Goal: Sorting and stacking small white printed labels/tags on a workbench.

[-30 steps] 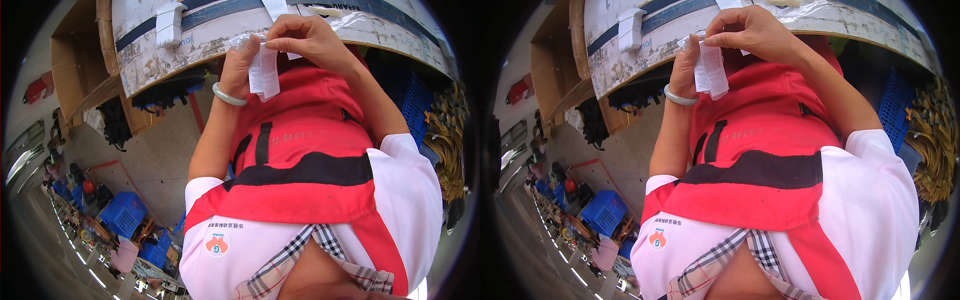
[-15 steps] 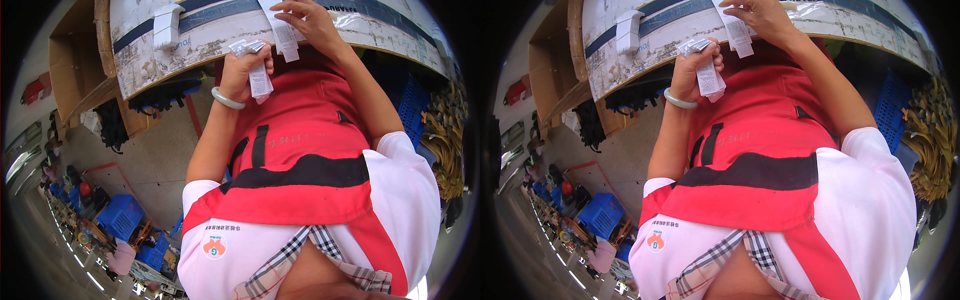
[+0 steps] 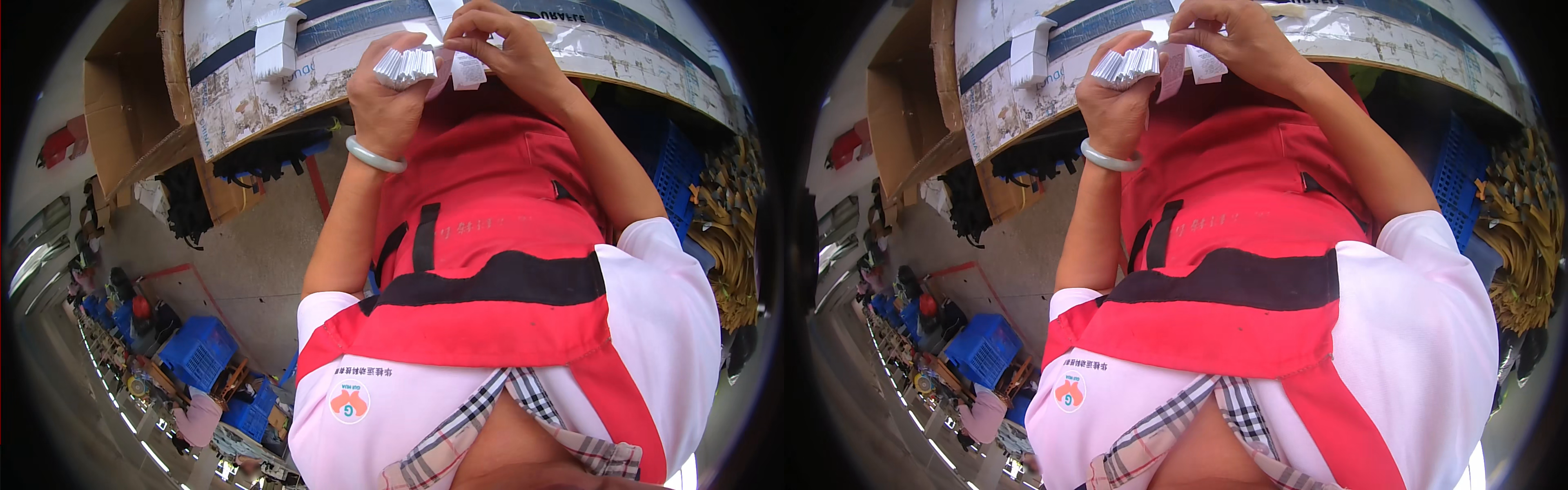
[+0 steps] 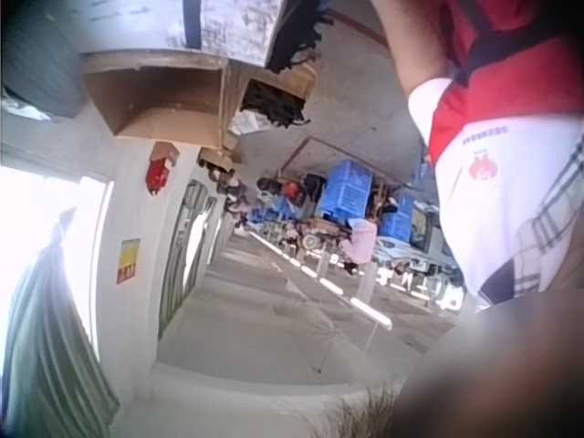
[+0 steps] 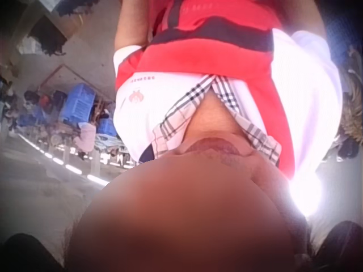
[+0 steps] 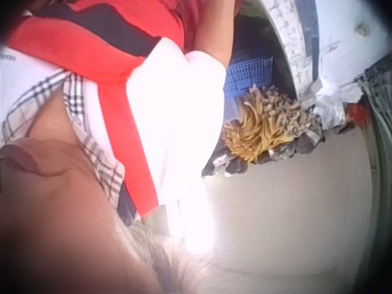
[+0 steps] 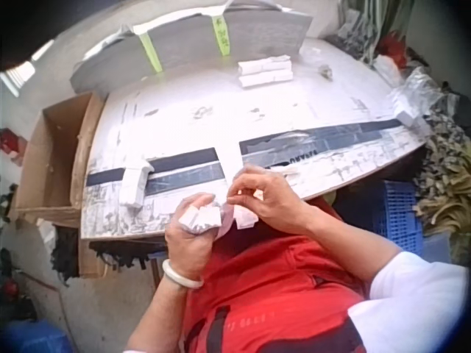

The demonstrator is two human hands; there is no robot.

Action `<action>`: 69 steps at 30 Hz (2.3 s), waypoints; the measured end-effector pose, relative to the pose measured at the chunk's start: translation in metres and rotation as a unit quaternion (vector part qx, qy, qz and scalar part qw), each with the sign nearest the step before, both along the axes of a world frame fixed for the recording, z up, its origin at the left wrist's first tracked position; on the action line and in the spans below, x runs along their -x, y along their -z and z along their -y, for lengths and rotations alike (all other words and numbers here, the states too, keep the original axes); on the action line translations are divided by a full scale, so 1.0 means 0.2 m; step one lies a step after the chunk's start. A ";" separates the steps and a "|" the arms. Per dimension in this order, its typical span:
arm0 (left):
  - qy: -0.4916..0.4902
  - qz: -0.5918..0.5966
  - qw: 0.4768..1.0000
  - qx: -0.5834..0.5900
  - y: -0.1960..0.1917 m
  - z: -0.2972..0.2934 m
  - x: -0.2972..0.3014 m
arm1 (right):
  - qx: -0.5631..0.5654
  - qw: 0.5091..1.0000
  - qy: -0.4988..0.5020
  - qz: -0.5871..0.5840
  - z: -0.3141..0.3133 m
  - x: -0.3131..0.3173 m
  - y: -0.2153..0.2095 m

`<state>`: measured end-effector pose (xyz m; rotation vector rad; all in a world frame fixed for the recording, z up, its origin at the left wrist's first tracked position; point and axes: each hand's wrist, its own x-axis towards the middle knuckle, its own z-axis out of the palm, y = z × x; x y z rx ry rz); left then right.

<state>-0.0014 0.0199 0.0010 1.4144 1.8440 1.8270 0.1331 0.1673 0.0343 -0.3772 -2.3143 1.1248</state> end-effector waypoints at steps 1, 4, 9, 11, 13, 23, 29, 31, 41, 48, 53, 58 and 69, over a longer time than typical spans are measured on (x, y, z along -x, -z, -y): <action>0.028 0.070 0.997 0.024 -0.03 0.01 -0.01 | -0.004 0.991 -0.062 -0.115 -0.02 0.00 0.04; 0.053 0.182 0.980 0.063 -0.07 0.04 -0.02 | 0.004 0.968 -0.127 -0.218 0.00 0.00 0.03; 0.083 0.311 0.944 0.073 -0.07 0.07 -0.01 | 0.046 0.998 -0.036 0.032 0.08 -0.07 -0.03; 0.096 0.301 0.947 0.062 -0.06 0.07 -0.02 | 0.057 0.998 -0.032 0.026 0.08 -0.07 0.00; 0.091 0.284 0.952 0.067 -0.07 0.07 -0.03 | 0.068 0.997 -0.030 0.019 0.08 -0.08 0.01; 0.096 0.205 0.973 0.040 -0.01 0.08 -0.02 | 0.137 0.988 -0.033 0.064 0.09 -0.08 -0.01; 0.144 0.354 0.916 0.121 -0.02 0.10 -0.01 | 0.297 0.948 -0.075 0.085 0.07 -0.09 0.00; 0.174 0.465 0.863 0.094 -0.01 0.10 0.00 | 0.378 0.902 -0.168 0.126 0.04 -0.10 -0.06; 0.330 0.661 0.673 0.027 0.08 0.12 -0.03 | 0.301 0.952 -0.040 0.037 0.19 -0.03 0.00; 0.220 0.568 0.783 0.127 0.03 0.13 -0.03 | 0.205 0.978 -0.044 0.022 0.16 -0.02 0.05; 0.203 0.580 0.780 0.118 0.04 0.11 -0.03 | 0.046 0.988 0.110 0.097 -0.11 0.06 0.10; 0.172 0.558 0.802 0.128 0.03 0.08 -0.05 | -0.074 0.988 0.119 0.061 -0.16 0.11 0.18; 0.037 0.210 0.975 0.061 0.00 -0.01 -0.03 | -0.038 0.995 0.083 0.039 -0.17 0.05 0.17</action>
